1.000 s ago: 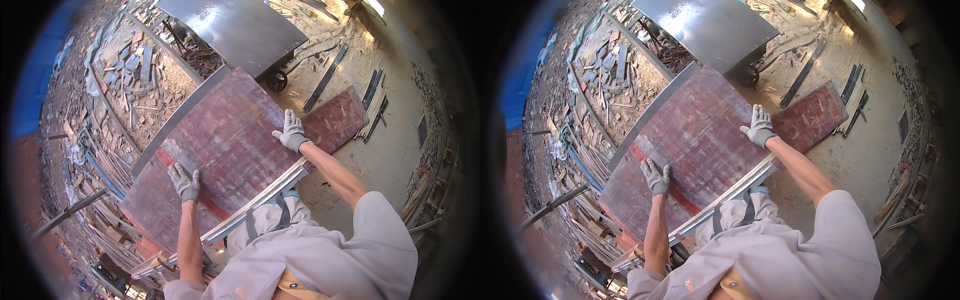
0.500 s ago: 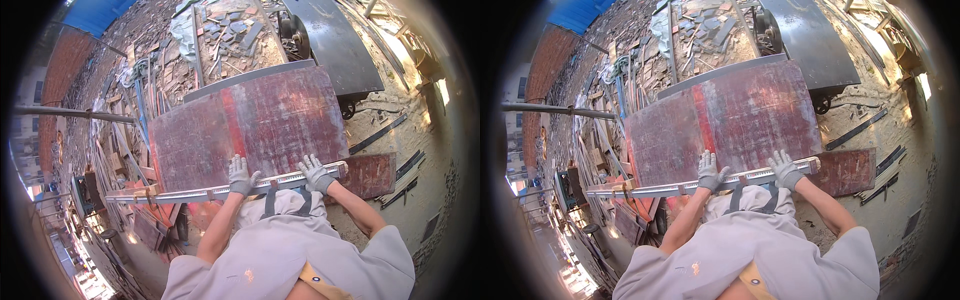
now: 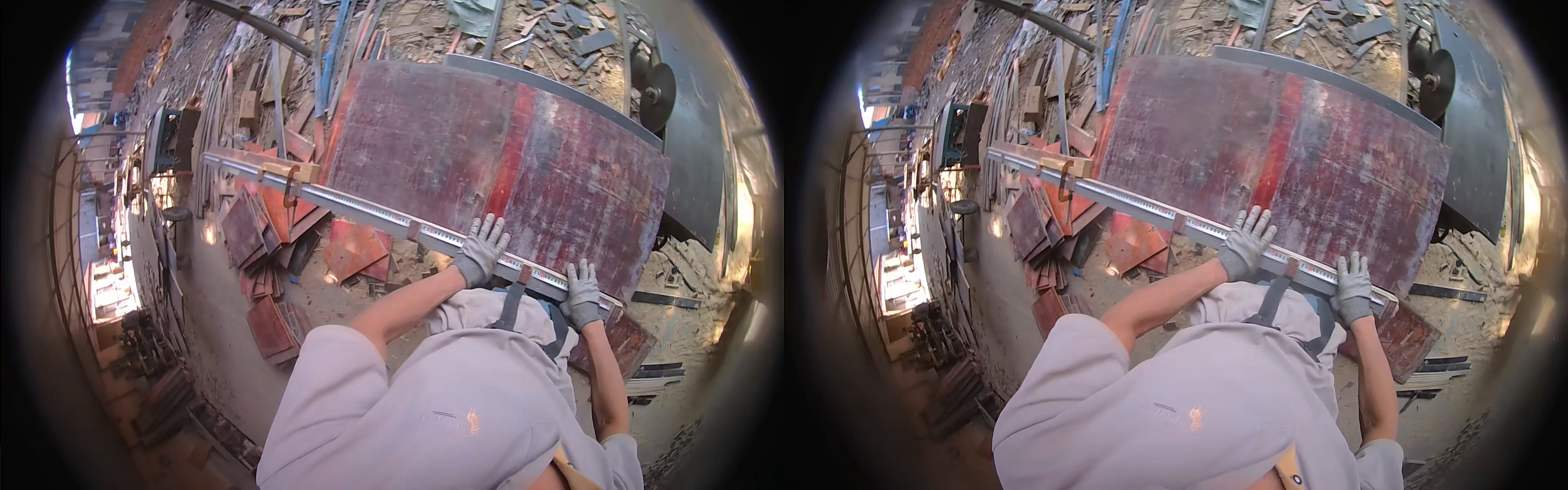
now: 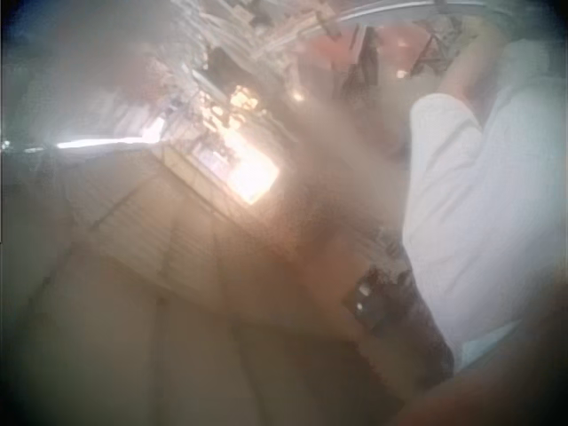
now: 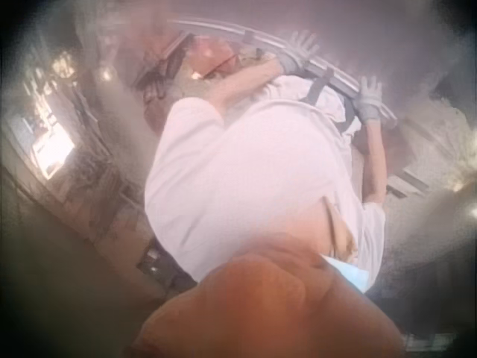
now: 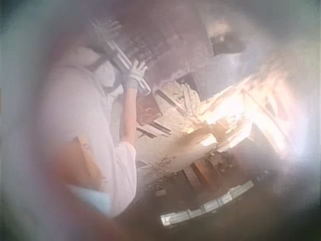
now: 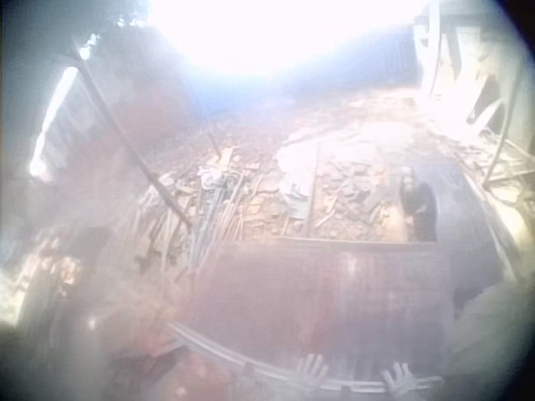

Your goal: The person measures and cuts multiple reddish-brown metal sheets using a guillotine-style shear. They repeatedly pick up sheets from a pile, measure them with a tape measure, align them on the shear, cut them, and place the cut pieces aside. The process is repeated for several sheets throughout the clip.

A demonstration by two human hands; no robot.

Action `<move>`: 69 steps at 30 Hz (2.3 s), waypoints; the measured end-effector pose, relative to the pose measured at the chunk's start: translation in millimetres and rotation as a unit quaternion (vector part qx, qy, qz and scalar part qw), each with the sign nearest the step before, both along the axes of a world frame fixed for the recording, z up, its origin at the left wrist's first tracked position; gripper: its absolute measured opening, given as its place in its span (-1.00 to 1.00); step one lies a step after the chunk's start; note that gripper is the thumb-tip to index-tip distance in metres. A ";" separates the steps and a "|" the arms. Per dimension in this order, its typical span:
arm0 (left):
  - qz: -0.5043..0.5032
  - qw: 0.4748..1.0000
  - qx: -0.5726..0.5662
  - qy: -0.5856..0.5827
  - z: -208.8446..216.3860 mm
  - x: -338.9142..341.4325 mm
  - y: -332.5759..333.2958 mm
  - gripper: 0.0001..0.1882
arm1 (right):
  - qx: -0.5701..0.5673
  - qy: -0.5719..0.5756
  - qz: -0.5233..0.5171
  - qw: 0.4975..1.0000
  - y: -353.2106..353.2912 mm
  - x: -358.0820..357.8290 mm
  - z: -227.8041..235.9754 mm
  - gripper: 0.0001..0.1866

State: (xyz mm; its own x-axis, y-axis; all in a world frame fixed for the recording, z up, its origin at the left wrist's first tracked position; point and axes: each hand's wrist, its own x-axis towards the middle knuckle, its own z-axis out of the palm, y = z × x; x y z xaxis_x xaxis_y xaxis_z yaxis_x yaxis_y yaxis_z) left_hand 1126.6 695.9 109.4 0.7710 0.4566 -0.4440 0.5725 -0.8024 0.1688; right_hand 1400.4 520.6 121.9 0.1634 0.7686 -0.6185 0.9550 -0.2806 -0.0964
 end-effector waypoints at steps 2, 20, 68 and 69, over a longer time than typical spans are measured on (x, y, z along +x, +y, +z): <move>-0.008 0.999 -0.020 0.047 6.2 -7.7 -3.7 -0.25 | 0.009 0.002 -0.011 1.000 -5.0 -13.6 6.2 0.14; 0.003 0.998 -0.016 0.063 24.9 -26.1 -10.4 -0.11 | 0.101 0.171 -0.682 0.704 -94.4 178.6 -98.4 -0.21; -0.054 0.997 0.043 -0.043 4.9 294.9 209.3 -0.24 | 0.052 0.007 0.050 0.997 244.5 245.7 -10.8 0.09; -0.056 0.996 0.047 -0.041 5.2 302.4 219.0 -0.24 | 0.045 0.009 0.049 0.998 254.7 253.8 -11.4 0.09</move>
